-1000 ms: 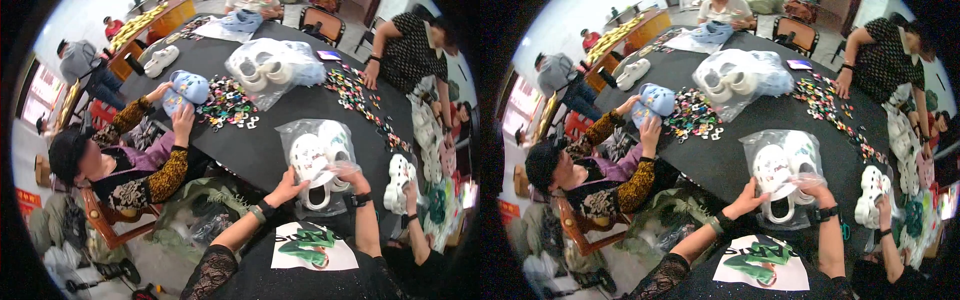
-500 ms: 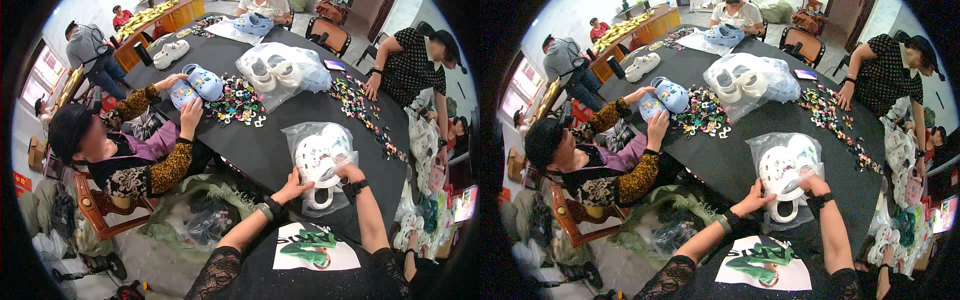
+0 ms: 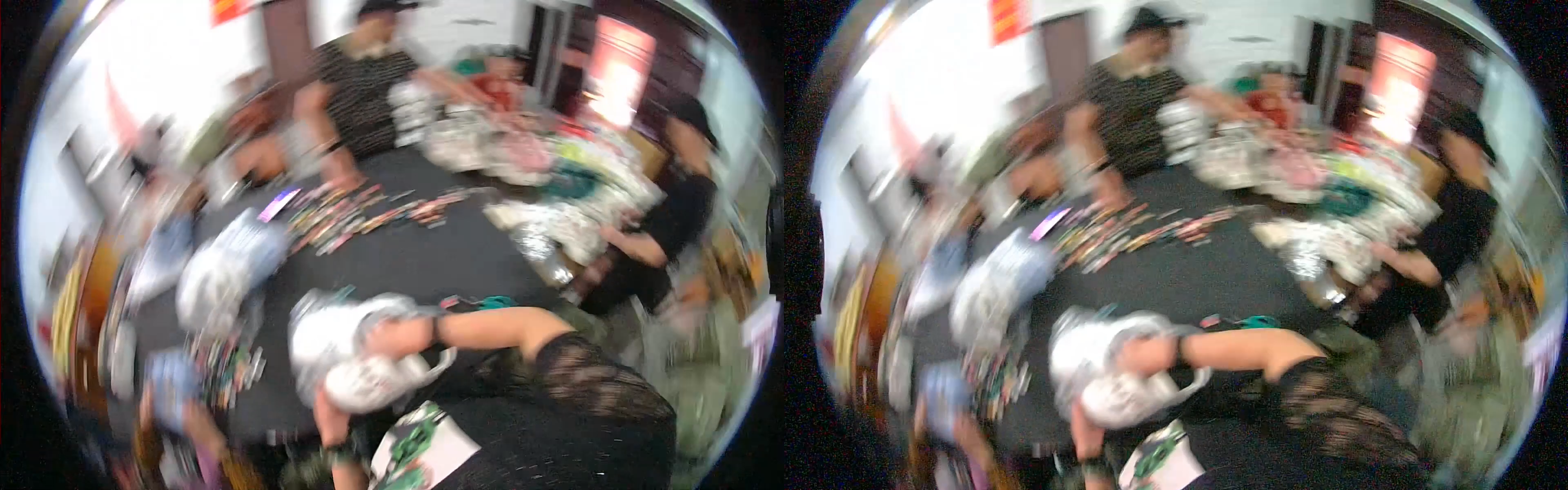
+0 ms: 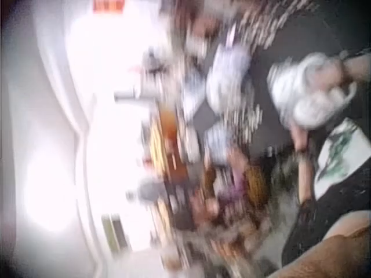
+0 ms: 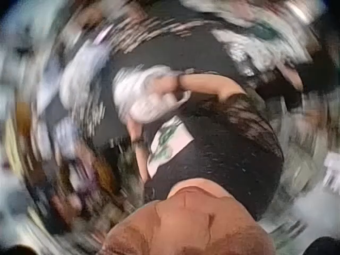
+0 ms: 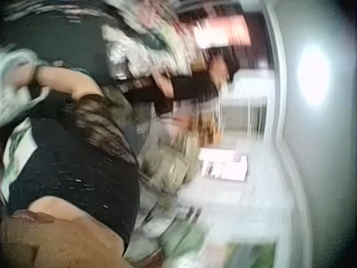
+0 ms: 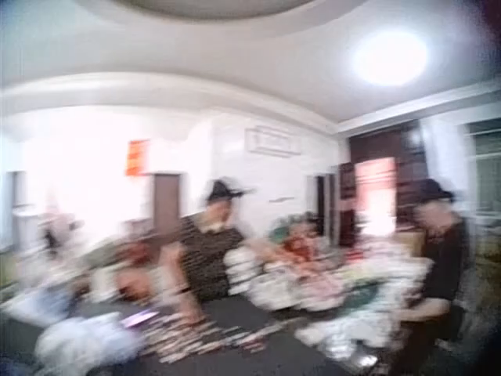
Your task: The recorder is attaching decorative charms to rubber clogs at a manufacturing or assembly station.
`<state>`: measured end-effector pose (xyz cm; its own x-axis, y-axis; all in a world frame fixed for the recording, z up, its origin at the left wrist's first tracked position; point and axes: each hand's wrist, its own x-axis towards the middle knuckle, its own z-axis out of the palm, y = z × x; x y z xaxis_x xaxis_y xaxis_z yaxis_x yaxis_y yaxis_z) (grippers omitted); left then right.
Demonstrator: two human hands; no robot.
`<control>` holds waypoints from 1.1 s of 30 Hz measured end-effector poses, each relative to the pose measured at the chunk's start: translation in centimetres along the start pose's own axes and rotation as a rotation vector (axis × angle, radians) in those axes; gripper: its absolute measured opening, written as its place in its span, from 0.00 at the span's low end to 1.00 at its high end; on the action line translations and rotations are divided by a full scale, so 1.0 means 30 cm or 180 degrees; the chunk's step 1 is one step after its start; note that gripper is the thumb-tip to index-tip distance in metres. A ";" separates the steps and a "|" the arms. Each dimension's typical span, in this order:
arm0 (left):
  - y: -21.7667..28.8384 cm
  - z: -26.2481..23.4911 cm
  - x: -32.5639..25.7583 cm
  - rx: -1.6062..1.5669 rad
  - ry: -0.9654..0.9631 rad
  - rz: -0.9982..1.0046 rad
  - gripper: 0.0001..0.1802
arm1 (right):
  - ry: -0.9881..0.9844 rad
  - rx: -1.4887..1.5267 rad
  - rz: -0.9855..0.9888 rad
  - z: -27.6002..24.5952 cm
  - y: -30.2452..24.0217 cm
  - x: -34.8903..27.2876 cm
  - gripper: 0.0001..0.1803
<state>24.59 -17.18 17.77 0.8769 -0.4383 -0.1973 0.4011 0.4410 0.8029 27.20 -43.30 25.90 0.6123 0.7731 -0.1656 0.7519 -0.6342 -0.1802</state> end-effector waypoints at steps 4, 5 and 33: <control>-0.108 -0.221 0.022 0.2132 0.0642 0.1528 0.20 | 0.0807 -0.0082 0.0245 0.056 0.050 -0.049 0.11; -0.132 -0.319 0.063 0.2347 0.0580 0.1693 0.25 | 0.0826 -0.0126 0.0346 0.062 0.048 -0.083 0.10; 0.089 -0.364 0.110 0.2043 0.0269 0.0945 0.35 | 0.0677 0.0005 0.0905 -0.030 0.039 -0.188 0.09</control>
<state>31.45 -8.88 13.12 0.9529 -0.2974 0.0592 -0.0704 -0.0273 0.9971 24.85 -48.39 27.49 0.8344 0.5511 -0.0038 0.5437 -0.8243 -0.1575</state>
